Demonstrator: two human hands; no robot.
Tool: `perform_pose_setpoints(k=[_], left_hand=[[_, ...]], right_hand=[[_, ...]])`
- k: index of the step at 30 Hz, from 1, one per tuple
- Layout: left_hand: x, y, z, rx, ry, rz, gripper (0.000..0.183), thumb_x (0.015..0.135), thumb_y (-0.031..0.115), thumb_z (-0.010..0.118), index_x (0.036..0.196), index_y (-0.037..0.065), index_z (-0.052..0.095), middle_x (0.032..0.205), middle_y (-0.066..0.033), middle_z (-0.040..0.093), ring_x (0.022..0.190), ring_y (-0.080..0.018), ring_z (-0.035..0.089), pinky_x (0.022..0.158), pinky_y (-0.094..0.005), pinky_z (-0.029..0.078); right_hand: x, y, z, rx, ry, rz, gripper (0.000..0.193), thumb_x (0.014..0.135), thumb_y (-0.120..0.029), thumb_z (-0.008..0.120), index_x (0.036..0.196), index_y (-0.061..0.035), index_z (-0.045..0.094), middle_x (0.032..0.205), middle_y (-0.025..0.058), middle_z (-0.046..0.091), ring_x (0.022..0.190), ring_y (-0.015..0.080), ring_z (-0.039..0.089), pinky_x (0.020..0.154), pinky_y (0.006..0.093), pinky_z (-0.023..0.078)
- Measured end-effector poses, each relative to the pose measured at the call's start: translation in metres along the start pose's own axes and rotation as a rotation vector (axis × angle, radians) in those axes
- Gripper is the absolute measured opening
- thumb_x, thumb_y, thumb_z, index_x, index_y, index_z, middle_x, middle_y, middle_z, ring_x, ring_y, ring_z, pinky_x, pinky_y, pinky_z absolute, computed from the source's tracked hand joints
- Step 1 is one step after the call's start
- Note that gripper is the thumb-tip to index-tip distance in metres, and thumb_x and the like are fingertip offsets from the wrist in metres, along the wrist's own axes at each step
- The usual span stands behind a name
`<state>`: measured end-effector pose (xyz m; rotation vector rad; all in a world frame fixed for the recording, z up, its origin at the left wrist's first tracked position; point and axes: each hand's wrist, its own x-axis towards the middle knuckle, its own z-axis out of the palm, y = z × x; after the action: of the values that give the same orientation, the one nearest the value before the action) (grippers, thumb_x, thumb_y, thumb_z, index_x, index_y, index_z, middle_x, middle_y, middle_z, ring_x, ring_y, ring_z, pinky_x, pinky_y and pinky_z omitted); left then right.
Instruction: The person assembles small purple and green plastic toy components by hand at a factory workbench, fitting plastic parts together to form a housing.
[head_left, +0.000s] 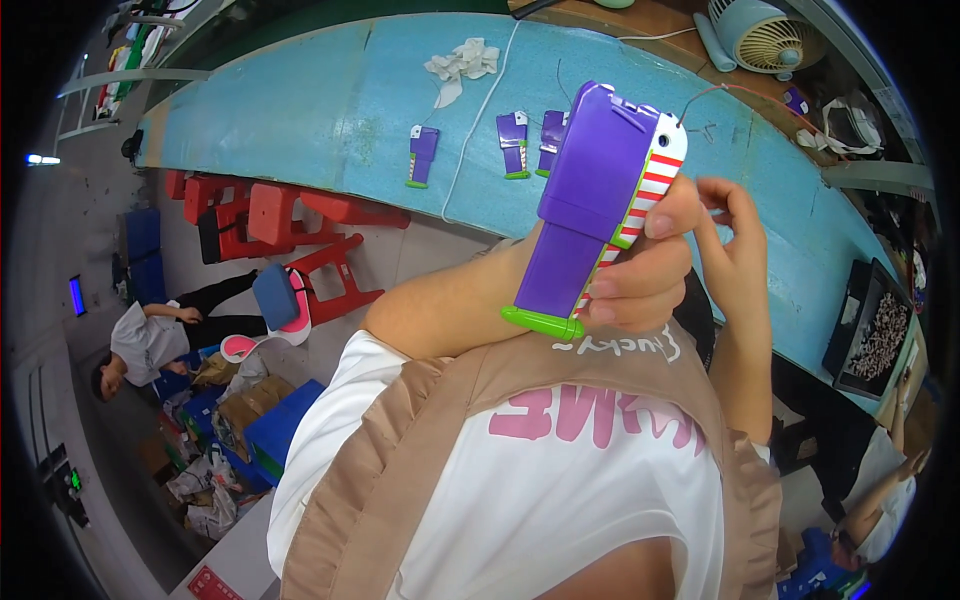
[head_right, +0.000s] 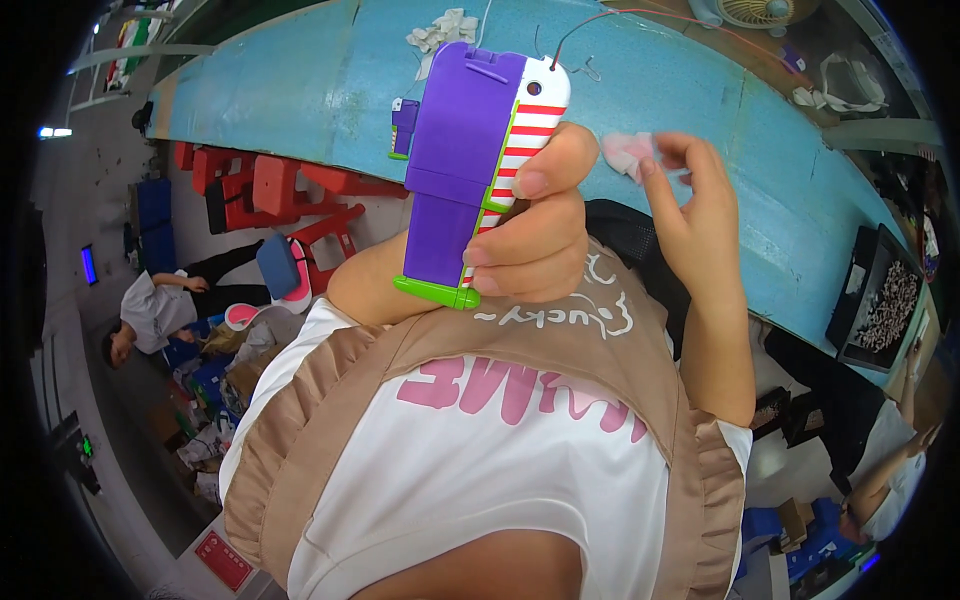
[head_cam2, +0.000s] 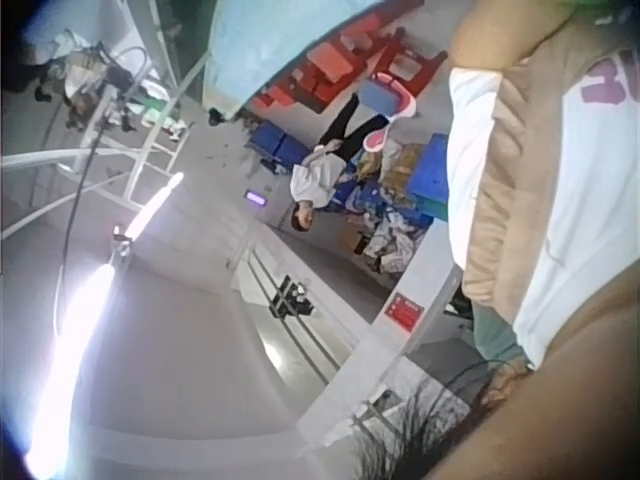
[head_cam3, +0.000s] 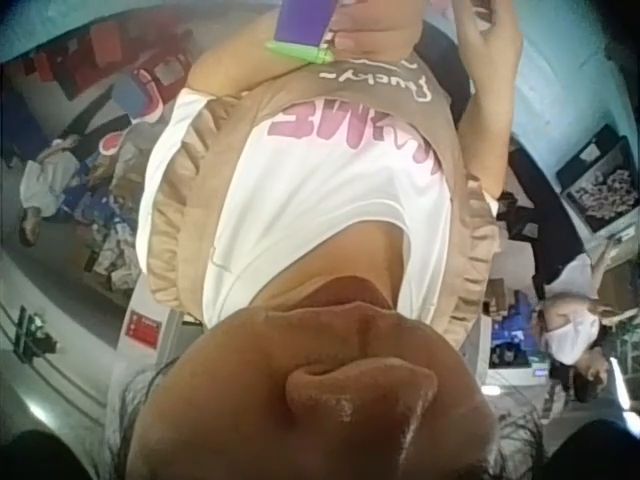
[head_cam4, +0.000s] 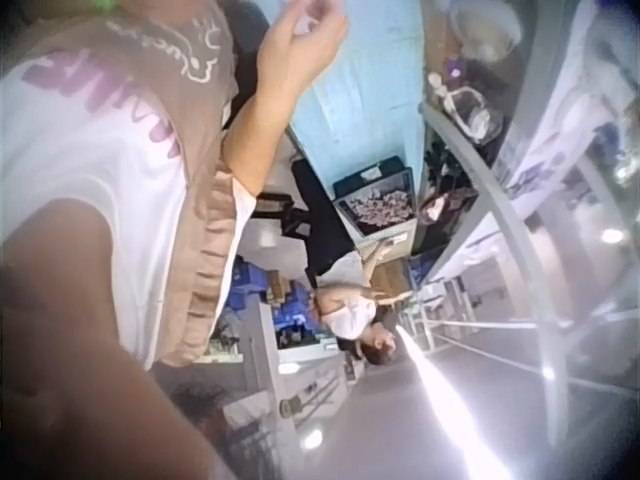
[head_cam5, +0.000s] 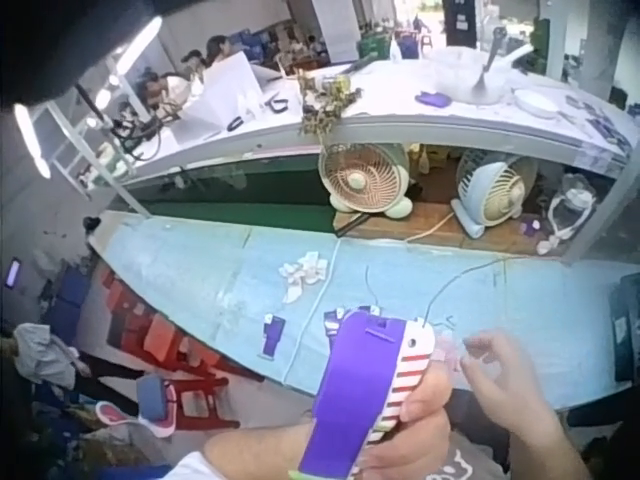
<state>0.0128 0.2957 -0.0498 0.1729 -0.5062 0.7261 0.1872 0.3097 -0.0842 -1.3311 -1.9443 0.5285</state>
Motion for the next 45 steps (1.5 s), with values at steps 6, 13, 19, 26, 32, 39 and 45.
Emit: perform_pose_setpoints(k=[6, 13, 19, 26, 32, 39, 45], left_hand=[[0.0, -0.005, 0.002, 0.481, 0.261, 0.196, 0.028, 0.087, 0.036, 0.048, 0.082, 0.01, 0.042, 0.056, -0.0043, 0.048, 0.053, -0.0157, 0.048, 0.048, -0.025, 0.036], [0.007, -0.005, 0.005, 0.735, 0.484, 0.437, 0.03, 0.088, 0.036, 0.041, 0.08, 0.007, 0.043, 0.061, -0.01, 0.048, 0.062, -0.0181, 0.046, 0.058, -0.0274, 0.039], [0.007, -0.004, 0.017, 0.795, 0.672, 0.254, 0.054, 0.084, 0.052, 0.042, 0.108, 0.003, 0.046, 0.089, -0.0123, 0.055, 0.079, -0.0205, 0.054, 0.074, -0.0319, 0.043], [0.012, 0.0, 0.033, 0.626, 0.655, 0.366, 0.088, 0.079, 0.071, 0.009, 0.126, 0.001, 0.033, 0.098, -0.0182, 0.057, 0.085, -0.024, 0.056, 0.078, -0.0336, 0.045], [0.011, 0.004, 0.033, 0.7, 0.709, 0.353, 0.086, 0.078, 0.072, 0.01, 0.124, 0.004, 0.035, 0.092, -0.0176, 0.06, 0.08, -0.0212, 0.058, 0.073, -0.0312, 0.046], [0.011, 0.005, 0.034, 0.723, 0.702, 0.317, 0.084, 0.08, 0.071, 0.011, 0.121, 0.002, 0.037, 0.087, -0.0167, 0.06, 0.076, -0.0214, 0.058, 0.07, -0.0312, 0.046], [0.012, 0.004, 0.035, 0.739, 0.71, 0.294, 0.082, 0.082, 0.068, 0.01, 0.119, 0.0, 0.039, 0.083, -0.0176, 0.06, 0.077, -0.0228, 0.058, 0.073, -0.0323, 0.046]], right_hand=[[-0.001, -0.046, -0.04, 0.881, -0.942, 0.355, 0.016, 0.083, -0.013, 0.057, 0.091, 0.0009, 0.056, 0.069, 0.0001, 0.055, 0.067, 0.0066, 0.049, 0.059, 0.0202, 0.037], [-0.001, -0.063, -0.022, 1.319, -0.914, 0.564, 0.02, 0.088, -0.019, 0.051, 0.082, -0.0014, 0.056, 0.071, 0.0032, 0.058, 0.064, 0.0074, 0.053, 0.058, 0.0195, 0.042], [-0.009, -0.065, -0.023, 1.295, -0.837, 0.501, 0.019, 0.089, -0.018, 0.05, 0.08, -0.0015, 0.055, 0.068, 0.0016, 0.057, 0.06, 0.0055, 0.05, 0.055, 0.0186, 0.039], [-0.009, -0.059, -0.026, 0.989, -0.534, 0.211, 0.015, 0.082, -0.01, 0.057, 0.072, 0.0003, 0.054, 0.062, 0.0026, 0.053, 0.056, 0.0082, 0.046, 0.051, 0.0221, 0.035], [-0.009, -0.055, -0.026, 0.934, -0.546, 0.071, 0.015, 0.076, -0.011, 0.063, 0.073, 0.0005, 0.054, 0.064, 0.0051, 0.054, 0.056, 0.0132, 0.049, 0.051, 0.0246, 0.037], [-0.007, -0.054, -0.025, 0.931, -0.574, -0.058, 0.024, 0.066, -0.016, 0.074, 0.074, -0.0026, 0.056, 0.07, 0.007, 0.057, 0.061, 0.0182, 0.055, 0.056, 0.0257, 0.041], [-0.005, -0.055, -0.027, 0.913, -0.604, -0.062, 0.022, 0.064, -0.015, 0.075, 0.072, -0.0036, 0.058, 0.072, 0.0066, 0.058, 0.065, 0.019, 0.056, 0.057, 0.0265, 0.042]])
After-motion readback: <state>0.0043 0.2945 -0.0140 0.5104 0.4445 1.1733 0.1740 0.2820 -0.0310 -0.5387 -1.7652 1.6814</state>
